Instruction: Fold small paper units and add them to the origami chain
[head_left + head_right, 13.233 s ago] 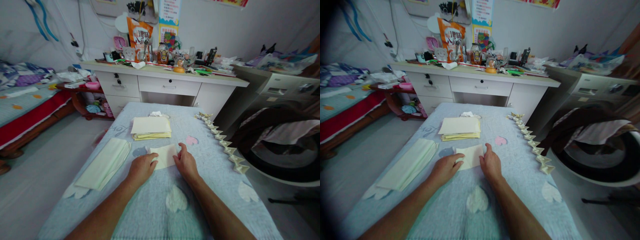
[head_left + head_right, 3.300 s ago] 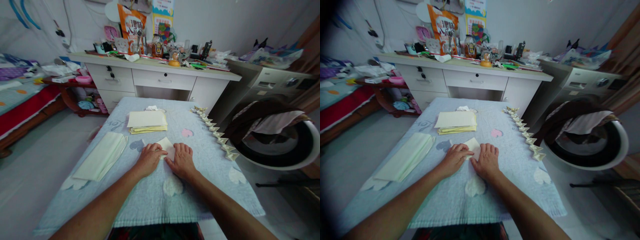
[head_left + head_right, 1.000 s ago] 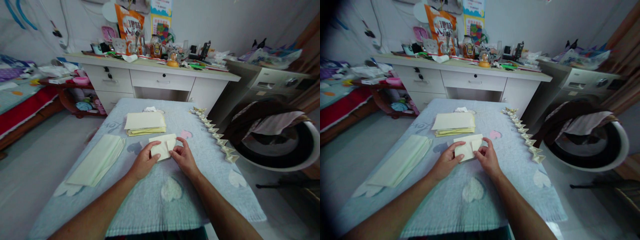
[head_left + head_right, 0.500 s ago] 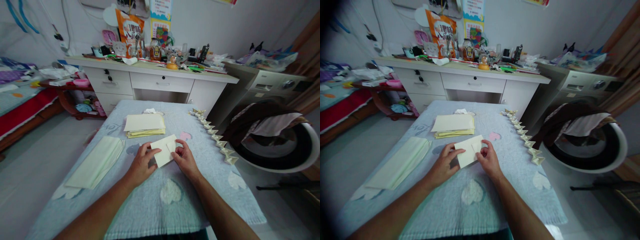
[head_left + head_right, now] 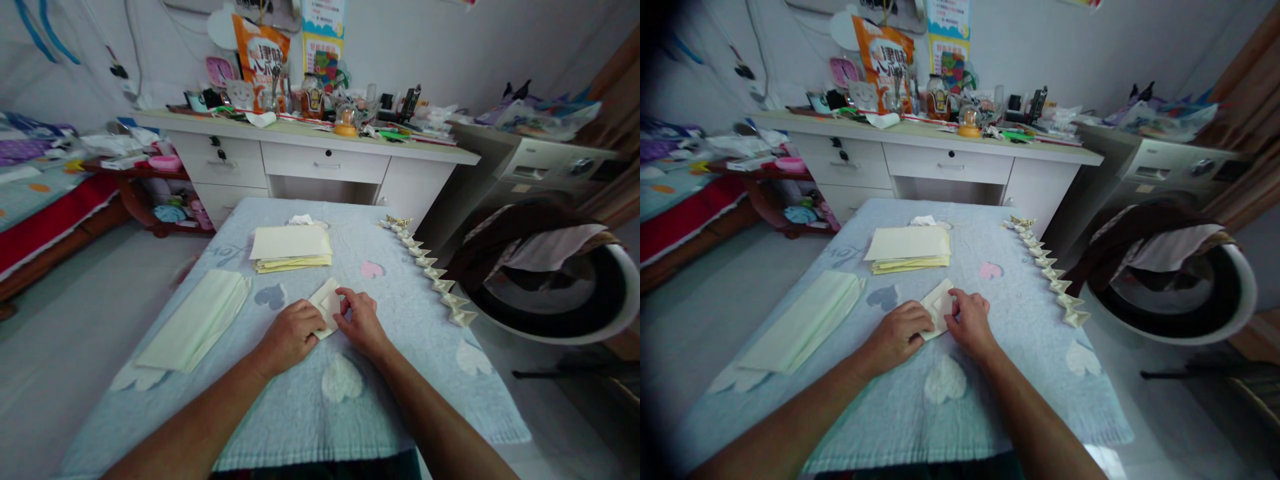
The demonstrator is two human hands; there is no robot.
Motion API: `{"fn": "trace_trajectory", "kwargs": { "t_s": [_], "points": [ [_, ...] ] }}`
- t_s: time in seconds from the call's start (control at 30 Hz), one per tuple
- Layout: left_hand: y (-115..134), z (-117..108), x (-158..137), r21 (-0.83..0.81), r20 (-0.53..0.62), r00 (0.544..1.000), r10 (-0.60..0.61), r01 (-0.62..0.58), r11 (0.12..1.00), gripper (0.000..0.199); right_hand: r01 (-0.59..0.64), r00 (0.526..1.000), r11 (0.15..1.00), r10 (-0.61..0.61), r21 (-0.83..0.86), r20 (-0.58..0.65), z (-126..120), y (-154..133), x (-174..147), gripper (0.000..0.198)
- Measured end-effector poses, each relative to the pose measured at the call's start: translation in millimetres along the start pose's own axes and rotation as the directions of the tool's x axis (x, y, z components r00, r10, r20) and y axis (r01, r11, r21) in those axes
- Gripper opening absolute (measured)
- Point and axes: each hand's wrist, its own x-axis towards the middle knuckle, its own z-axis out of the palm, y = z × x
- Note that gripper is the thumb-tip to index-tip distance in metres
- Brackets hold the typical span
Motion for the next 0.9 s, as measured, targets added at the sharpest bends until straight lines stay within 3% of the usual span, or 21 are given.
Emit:
{"fn": "trace_trajectory", "kwargs": {
  "t_s": [0.17, 0.27, 0.57, 0.83, 0.9],
  "points": [
    [3, -2, 1, -0.032, 0.035, 0.999, -0.029, 0.03, 0.999, 0.007, 0.023, 1.0, 0.99, -0.024, -0.14, -0.003, 2, -4, 0, 0.023],
    [3, -2, 3, -0.041, 0.054, 0.996, -0.064, 0.066, 0.997, 0.015, 0.082, 0.996, 0.988, -0.075, -0.132, 0.057, 0, -5, 1, 0.008],
    [-1, 0, 7, 0.033, -0.036, 0.951, -0.307, 0.308, 0.951, 0.029, 0.144, 0.981, 0.988, -0.134, -0.063, 0.144, -9, -5, -1, 0.02],
    [-3, 4, 10, 0.116, -0.095, 0.91, -0.403, 0.412, 0.904, 0.03, 0.149, 0.97, 0.989, -0.141, -0.025, 0.2, -20, -8, -4, 0.003],
    [-4, 5, 11, 0.133, -0.107, 0.905, -0.413, 0.424, 0.896, 0.029, 0.142, 0.973, 0.989, -0.134, -0.031, 0.186, -18, -7, -4, 0.008]
  ]
}}
